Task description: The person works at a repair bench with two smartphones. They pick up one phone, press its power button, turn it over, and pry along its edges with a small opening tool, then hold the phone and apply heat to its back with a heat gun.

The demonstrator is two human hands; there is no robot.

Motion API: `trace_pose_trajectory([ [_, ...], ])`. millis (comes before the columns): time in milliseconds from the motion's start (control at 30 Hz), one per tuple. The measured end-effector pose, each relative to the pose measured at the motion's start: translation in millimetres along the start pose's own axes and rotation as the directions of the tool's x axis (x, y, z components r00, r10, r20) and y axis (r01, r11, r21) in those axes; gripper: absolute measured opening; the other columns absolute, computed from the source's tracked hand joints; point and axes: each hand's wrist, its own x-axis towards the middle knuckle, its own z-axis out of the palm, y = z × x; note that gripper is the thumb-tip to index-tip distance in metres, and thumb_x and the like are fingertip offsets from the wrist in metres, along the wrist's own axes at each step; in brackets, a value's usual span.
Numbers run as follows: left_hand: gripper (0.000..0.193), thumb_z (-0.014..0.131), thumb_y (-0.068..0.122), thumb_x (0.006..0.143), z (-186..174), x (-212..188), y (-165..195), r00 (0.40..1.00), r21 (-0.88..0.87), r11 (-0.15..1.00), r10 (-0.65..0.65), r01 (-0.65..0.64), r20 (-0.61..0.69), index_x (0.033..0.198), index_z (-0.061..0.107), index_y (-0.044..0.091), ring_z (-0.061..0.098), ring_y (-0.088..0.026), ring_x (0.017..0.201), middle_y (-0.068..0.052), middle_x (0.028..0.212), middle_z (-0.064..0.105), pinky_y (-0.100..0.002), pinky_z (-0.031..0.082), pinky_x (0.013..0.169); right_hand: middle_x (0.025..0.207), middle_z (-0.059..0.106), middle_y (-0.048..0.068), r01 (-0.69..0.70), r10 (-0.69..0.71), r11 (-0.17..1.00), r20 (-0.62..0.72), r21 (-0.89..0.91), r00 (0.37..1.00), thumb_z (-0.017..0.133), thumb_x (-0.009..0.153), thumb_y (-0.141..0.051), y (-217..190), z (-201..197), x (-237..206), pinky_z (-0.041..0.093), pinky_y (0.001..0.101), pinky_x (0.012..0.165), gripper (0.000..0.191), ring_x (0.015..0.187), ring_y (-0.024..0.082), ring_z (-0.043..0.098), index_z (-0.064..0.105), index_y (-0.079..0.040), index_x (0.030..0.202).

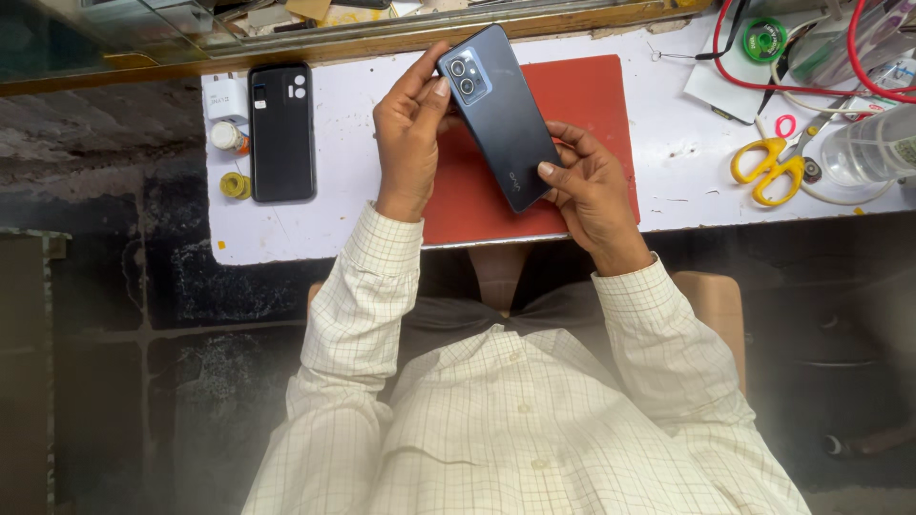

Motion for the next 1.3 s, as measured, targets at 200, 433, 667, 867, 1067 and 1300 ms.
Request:
trace_pose_trajectory([
  [200, 0.040, 0.065, 0.016, 0.108, 1.2, -0.3, 2.0, 0.998, 0.022, 0.999, 0.047, -0.048, 0.031, 0.147, 0.058, 0.008, 0.073, -0.015, 0.110, -0.007, 0.120, 0.075, -0.032, 0.064, 0.098, 0.130, 0.062, 0.013, 0.005, 0.002, 0.996, 0.080, -0.084, 0.997, 0.075, 0.091, -0.003, -7.2, 5.3, -3.0, 0.059, 0.0273, 0.090, 0.063, 0.112, 0.015, 0.066, 0.046, 0.007, 0.146],
  [433, 0.032, 0.072, 0.018, 0.104, 9.7, -4.6, 11.9, 0.985, 0.222, 0.960, 0.170, -0.169, 0.018, 0.135, 0.064, 0.015, 0.062, -0.013, 0.118, 0.000, 0.133, 0.059, -0.033, 0.056, 0.108, 0.117, 0.060, 0.006, -0.063, 0.107, 0.884, 0.070, -0.463, 0.992, 0.075, 0.085, -0.031, -11.8, 9.5, -9.0, 0.049, 0.0214, 0.067, 0.078, 0.095, 0.008, 0.061, 0.046, 0.004, 0.149],
  [667, 0.030, 0.067, 0.018, 0.110, 13.5, -2.7, 11.8, 0.993, 0.013, 0.995, 0.098, -0.099, 0.060, 0.140, 0.064, 0.015, 0.064, -0.014, 0.114, -0.003, 0.119, 0.070, -0.032, 0.053, 0.113, 0.112, 0.068, 0.010, -0.134, 0.188, 0.958, 0.205, -0.252, 0.960, 0.061, 0.097, -0.049, -7.1, 0.7, -4.6, 0.054, 0.0266, 0.077, 0.070, 0.091, 0.015, 0.062, 0.056, 0.008, 0.137],
  [867, 0.038, 0.072, 0.010, 0.101, 9.8, -2.3, 10.0, 0.992, -0.068, 0.991, 0.118, -0.115, 0.035, 0.137, 0.061, 0.005, 0.063, -0.016, 0.120, -0.005, 0.128, 0.067, -0.033, 0.054, 0.111, 0.121, 0.069, 0.022, -0.146, 0.167, 0.985, 0.316, -0.092, 0.934, 0.055, 0.100, -0.058, -13.5, 1.7, -0.6, 0.062, 0.0318, 0.071, 0.073, 0.096, 0.025, 0.073, 0.055, 0.005, 0.138],
  [1067, 0.029, 0.073, 0.005, 0.103, -13.6, -9.0, 20.7, 0.986, 0.044, 0.991, -0.130, 0.126, 0.101, 0.129, 0.065, -0.006, 0.063, -0.018, 0.112, -0.012, 0.121, 0.069, -0.033, 0.052, 0.105, 0.102, 0.071, 0.027, -0.148, 0.151, 0.988, 0.154, -0.031, 0.976, 0.056, 0.107, -0.047, -9.5, -3.9, 11.8, 0.055, 0.0250, 0.047, 0.058, 0.071, 0.027, 0.073, 0.057, 0.005, 0.132],
  [1300, 0.034, 0.066, 0.002, 0.101, -27.1, -36.5, 22.8, 0.967, -0.232, 0.941, -0.255, 0.247, -0.005, 0.133, 0.054, 0.001, 0.066, -0.017, 0.115, -0.009, 0.127, 0.066, -0.031, 0.057, 0.103, 0.110, 0.070, 0.009, 0.094, -0.147, 0.929, -0.124, -0.358, 0.981, 0.067, 0.101, -0.013, -31.3, -10.2, 1.1, 0.062, 0.0261, 0.076, 0.030, 0.093, 0.014, 0.070, 0.063, 0.003, 0.126],
])
